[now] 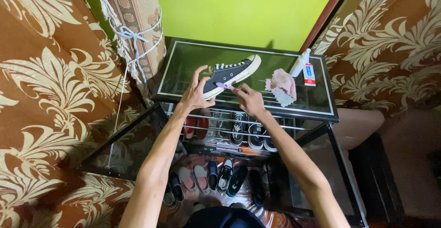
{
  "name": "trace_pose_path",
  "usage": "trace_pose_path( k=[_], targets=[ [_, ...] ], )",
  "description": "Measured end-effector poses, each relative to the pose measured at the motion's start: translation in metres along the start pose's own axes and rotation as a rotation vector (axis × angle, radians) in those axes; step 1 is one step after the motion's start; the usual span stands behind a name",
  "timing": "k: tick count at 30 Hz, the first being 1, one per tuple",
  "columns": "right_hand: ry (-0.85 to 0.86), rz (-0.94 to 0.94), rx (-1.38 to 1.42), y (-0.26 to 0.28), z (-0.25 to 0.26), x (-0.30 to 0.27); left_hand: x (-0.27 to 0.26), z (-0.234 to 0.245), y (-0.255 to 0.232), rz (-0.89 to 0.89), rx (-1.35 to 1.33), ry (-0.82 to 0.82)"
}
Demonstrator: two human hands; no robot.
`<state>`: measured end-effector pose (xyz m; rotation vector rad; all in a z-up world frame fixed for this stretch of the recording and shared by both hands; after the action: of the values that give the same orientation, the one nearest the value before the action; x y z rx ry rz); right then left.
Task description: Cleaning a pair of black sneakers using a toothbrush, cleaning spray, and a cloth.
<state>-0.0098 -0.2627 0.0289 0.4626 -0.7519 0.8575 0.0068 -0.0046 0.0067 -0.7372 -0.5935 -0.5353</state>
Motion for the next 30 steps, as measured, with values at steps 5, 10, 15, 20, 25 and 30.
trace_pose_path(
  k=[5, 10, 15, 20, 25, 30],
  targets=[
    [-0.007, -0.031, -0.06, -0.037, -0.008, -0.019, 0.005, -0.02, 0.001, 0.024, -0.131, -0.026],
    [0.005, -0.075, -0.158, -0.071, -0.002, -0.027, 0.016, -0.019, 0.003, 0.067, -0.175, -0.094],
    [-0.066, -0.275, -0.271, -0.061, 0.014, -0.003, 0.025, -0.016, 0.006, 0.067, -0.144, -0.182],
    [0.004, -0.29, -0.278, -0.049, 0.002, 0.004, 0.028, -0.03, 0.015, 0.058, -0.122, -0.199],
    [0.069, -0.259, -0.238, -0.033, -0.015, -0.002, 0.026, -0.033, 0.022, 0.065, -0.061, -0.205],
    [0.146, -0.197, -0.179, -0.019, -0.024, 0.005, 0.028, -0.024, 0.016, 0.003, 0.16, -0.272]
  ],
)
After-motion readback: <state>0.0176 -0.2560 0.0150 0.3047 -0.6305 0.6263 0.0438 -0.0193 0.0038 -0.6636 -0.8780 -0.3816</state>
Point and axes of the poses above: each hand's wrist, its own x-axis towards the middle knuckle, its own z-axis out of the back of the hand, y = z × x, the point moved 2 cm from there along x, towards the middle knuckle, and after that the axes turned 3 degrees about z, right-handed, at the moved point
